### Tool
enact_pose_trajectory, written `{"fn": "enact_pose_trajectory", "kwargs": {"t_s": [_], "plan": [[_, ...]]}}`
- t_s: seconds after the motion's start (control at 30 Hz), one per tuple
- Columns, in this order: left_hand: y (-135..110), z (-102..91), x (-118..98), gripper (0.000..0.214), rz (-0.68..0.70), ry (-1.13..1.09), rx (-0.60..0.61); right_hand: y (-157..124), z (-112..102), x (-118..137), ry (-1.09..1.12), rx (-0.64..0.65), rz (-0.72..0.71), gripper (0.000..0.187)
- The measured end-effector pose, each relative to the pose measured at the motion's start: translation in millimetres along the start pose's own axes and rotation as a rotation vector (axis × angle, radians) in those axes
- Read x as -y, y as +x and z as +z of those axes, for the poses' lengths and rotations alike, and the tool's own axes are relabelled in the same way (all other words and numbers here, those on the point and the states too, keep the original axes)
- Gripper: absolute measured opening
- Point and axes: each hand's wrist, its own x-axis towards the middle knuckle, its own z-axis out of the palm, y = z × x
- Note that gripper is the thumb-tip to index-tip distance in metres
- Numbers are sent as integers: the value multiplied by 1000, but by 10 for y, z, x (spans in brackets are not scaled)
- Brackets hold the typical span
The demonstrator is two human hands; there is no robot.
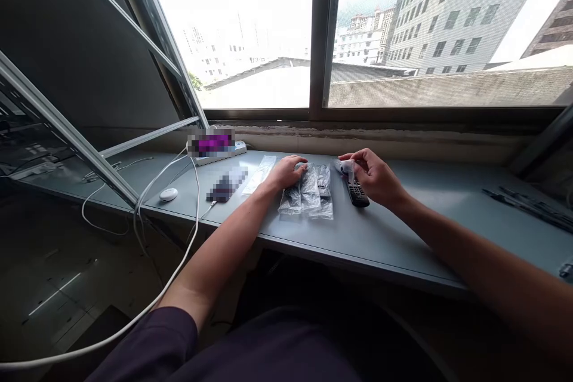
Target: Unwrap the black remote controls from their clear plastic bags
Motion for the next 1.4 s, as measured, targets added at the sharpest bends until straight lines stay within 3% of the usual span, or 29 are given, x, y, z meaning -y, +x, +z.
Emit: {"fn": "enact_pose_trajectory", "kwargs": {"t_s": [0.13,0.27,0.3,0.43,0.5,0.63,0.77,0.9,1.0,1.07,1.13,1.27,1.4], "plan": [[-8,10,-2,34,40,-9,-27,-35,123,-4,76,-99,-8,32],[-9,-14,-26,35,23,-121,-41,-124,210,116,20,-124,-168,21],[-10,-28,-39,39,-2,-173,-42,-152,227,151,11,-102,-222,18],[-3,-80,-76,64,-92,-391,-117,-256,289,261,-101,181,-324,19],[12,-84,-69,63,-105,-457,-148,-286,315,294,-151,273,-325,20],[61,-59,-36,44,-157,-741,-122,-299,327,330,-120,323,-281,25],[83,-58,-43,41,-288,-1106,-45,-288,295,351,-81,376,-268,27],[80,-69,-50,42,-285,-1231,-20,-300,309,358,-129,396,-303,25],[71,-71,-61,40,-228,-1239,0,-288,359,336,-3,280,-187,45],[59,-69,-84,40,-220,-1237,11,-258,387,316,151,220,-33,66],[45,-59,-115,43,-224,-1228,38,-220,398,306,288,225,163,72],[24,-28,-151,45,-191,-1212,132,-178,385,327,475,326,468,51],[2,-35,-137,47,-122,-1222,129,-195,375,359,537,360,579,18]]}}
